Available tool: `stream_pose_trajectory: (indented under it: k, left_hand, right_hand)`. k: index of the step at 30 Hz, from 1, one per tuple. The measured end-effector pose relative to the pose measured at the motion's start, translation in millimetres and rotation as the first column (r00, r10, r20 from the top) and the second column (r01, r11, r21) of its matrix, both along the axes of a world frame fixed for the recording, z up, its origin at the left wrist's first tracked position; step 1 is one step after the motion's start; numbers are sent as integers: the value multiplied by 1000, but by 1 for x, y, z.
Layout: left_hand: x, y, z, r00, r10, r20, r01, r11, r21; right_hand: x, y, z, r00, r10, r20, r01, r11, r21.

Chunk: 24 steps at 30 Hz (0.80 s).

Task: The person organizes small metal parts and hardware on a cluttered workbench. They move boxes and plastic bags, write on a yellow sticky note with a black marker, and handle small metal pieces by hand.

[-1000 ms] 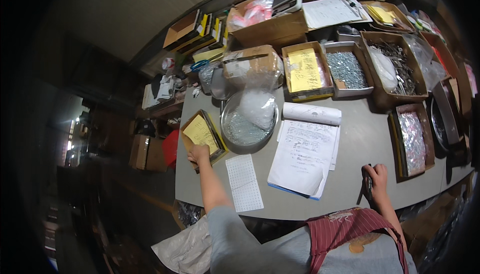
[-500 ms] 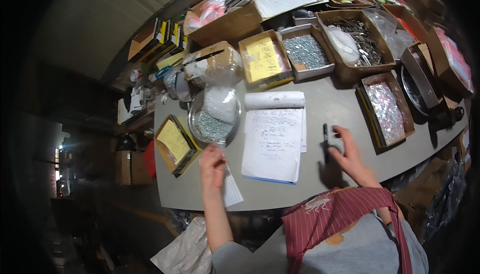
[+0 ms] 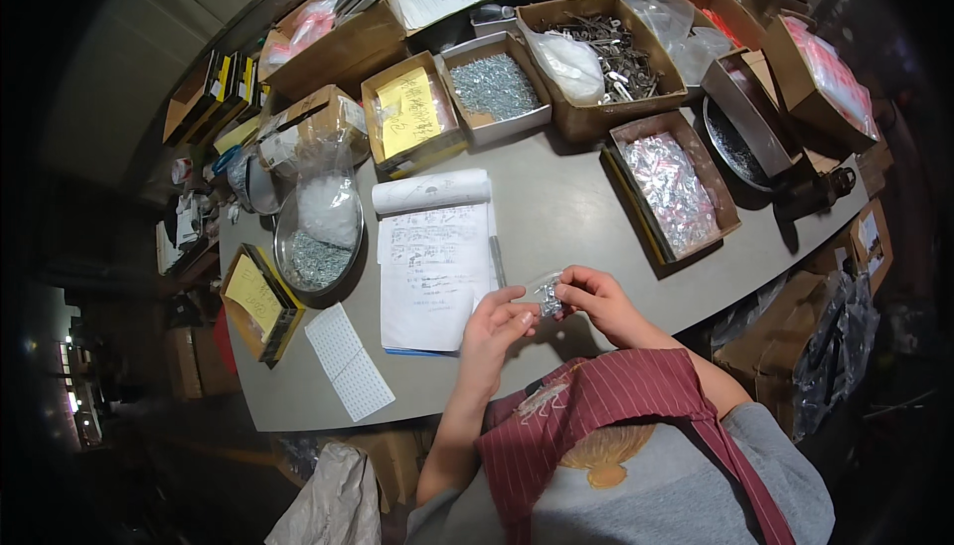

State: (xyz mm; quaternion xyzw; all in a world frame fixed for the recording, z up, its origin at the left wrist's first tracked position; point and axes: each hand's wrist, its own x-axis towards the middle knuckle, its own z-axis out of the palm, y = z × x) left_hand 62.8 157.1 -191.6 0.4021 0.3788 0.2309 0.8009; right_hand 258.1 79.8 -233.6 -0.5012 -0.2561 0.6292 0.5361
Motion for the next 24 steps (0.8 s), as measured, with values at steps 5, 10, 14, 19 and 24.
stream_pose_trajectory:
  k: [5, 10, 14, 19, 24]
  left_hand:
    - [10, -10, -11, 997, -18, -75, 18, 1000, 11]
    - [13, -13, -24, 996, 87, 17, -86, 995, -43]
    - [13, -15, -23, 989, 145, 0, -145, 989, -42]
    - [14, -17, -16, 992, 121, 38, -118, 991, -69]
    - [13, -17, -31, 988, 152, 29, -149, 985, -85]
  right_hand:
    - [-5, -4, -11, 999, 2, -39, -2, 1000, -8]
    - [-5, -1, -16, 994, 106, -7, -106, 994, 5]
    - [-5, -2, -33, 996, 80, -30, -78, 995, 62]
    - [-2, 3, -25, 997, 68, -23, -67, 997, 44]
    - [-3, 6, 6, 987, 42, -154, -54, 996, -73]
